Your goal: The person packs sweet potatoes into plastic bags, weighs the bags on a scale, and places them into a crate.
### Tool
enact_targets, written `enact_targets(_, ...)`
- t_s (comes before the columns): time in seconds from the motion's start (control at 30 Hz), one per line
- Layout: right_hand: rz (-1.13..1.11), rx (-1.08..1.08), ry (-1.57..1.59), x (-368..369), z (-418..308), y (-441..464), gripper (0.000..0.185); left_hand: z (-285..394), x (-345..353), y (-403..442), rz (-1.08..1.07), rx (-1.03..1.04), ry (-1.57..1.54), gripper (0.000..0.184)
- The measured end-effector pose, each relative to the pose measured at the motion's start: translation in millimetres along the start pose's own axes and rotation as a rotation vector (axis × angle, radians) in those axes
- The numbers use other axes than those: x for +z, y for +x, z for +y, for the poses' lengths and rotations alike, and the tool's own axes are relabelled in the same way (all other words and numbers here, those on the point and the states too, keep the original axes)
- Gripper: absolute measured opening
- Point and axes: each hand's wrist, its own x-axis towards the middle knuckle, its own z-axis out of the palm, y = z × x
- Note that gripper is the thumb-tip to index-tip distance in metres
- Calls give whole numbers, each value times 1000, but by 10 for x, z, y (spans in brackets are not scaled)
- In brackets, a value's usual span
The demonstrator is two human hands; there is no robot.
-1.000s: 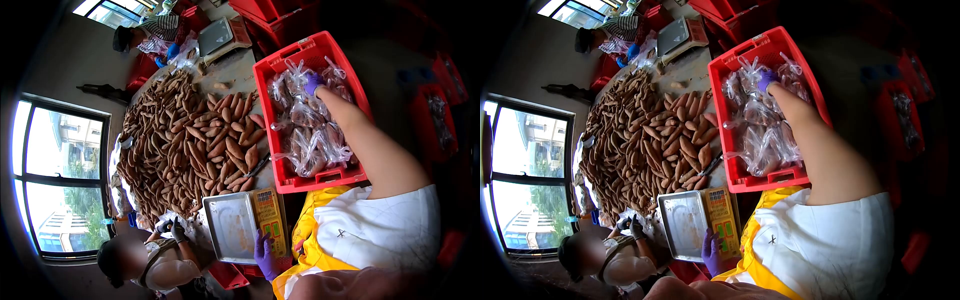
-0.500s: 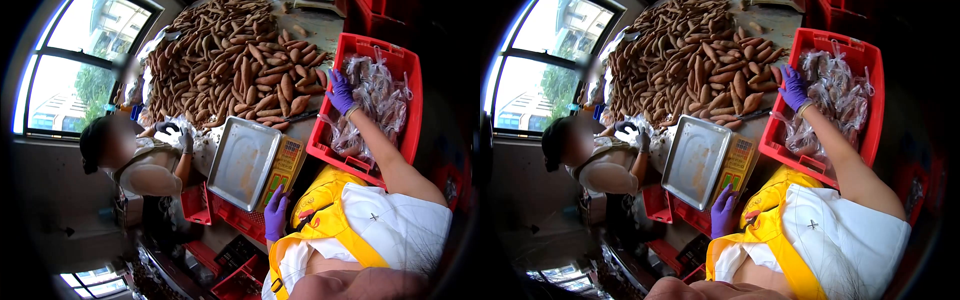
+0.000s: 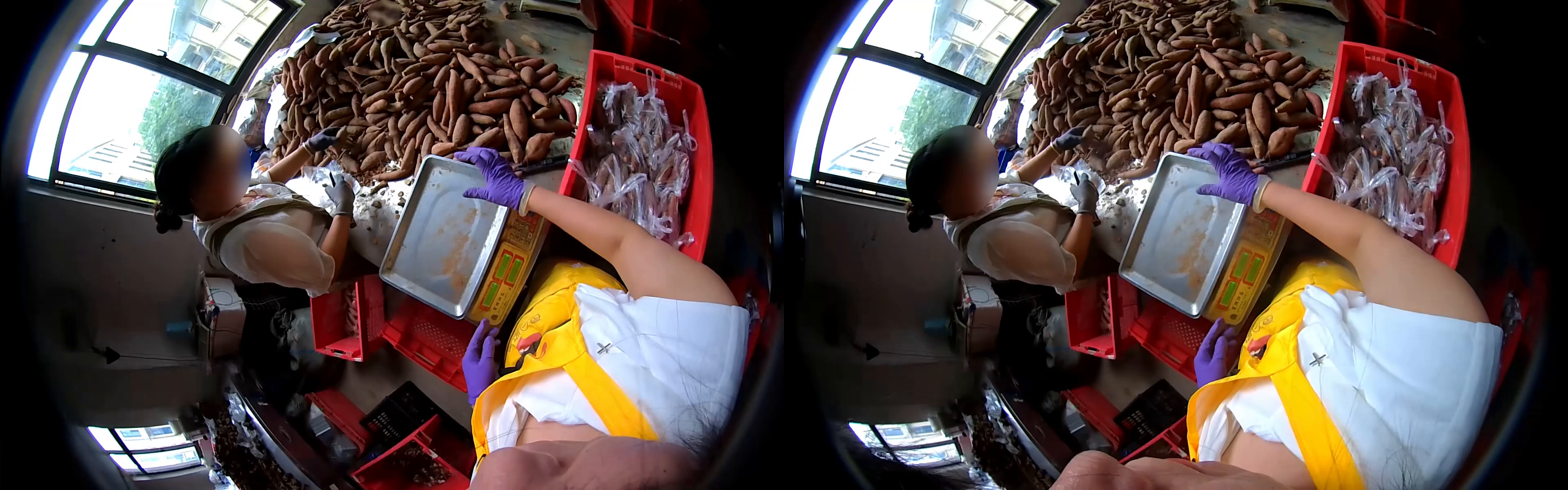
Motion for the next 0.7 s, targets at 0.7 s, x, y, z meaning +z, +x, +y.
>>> enact_targets(0.7, -112, 268, -184, -297, 1409, 1194, 79, 546, -83, 844, 114, -162, 35, 39)
